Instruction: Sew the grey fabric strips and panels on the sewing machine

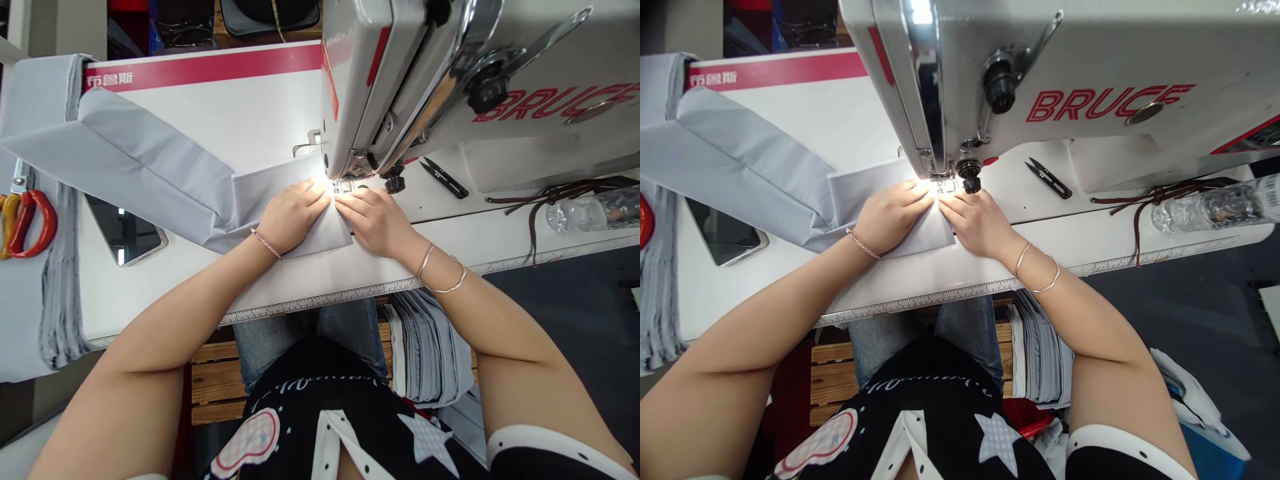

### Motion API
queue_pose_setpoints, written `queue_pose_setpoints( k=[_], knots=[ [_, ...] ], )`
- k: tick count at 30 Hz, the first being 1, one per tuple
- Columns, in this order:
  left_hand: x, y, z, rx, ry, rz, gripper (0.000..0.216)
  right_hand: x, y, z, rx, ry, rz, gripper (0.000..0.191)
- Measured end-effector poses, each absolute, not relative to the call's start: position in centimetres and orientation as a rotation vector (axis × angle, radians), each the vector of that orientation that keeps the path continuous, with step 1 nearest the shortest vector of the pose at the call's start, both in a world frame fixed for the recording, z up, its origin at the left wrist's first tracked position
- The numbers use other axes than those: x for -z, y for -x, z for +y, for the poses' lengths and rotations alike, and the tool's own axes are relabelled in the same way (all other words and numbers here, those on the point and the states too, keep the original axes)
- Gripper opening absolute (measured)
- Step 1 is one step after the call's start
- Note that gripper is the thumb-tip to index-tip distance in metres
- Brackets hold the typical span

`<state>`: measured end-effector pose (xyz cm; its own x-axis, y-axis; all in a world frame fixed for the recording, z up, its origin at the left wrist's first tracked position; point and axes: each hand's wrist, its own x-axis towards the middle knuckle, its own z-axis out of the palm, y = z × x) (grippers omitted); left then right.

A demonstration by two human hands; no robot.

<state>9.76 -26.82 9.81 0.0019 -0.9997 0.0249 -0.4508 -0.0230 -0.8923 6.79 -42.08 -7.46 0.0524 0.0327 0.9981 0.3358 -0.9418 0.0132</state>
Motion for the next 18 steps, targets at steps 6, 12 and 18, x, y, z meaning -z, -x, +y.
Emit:
queue_pose_setpoints(
  k=[6, 12, 18],
  knots=[
    [-9.9, -9.7, -26.9, 0.966, 1.579, 1.599, 0.036, 7.5, -6.8, -42.1, 1.978, 2.117, -0.382, 0.042],
    [-10.0, -9.0, -27.0, 0.926, 1.519, 1.7, 0.032, 7.2, -5.8, -41.7, 1.9, 2.208, -0.31, 0.04],
    [-10.0, -10.3, -26.7, 0.913, 1.482, 1.716, 0.041, 7.2, -5.2, -41.8, 1.888, 2.313, -0.274, 0.035]
  ],
)
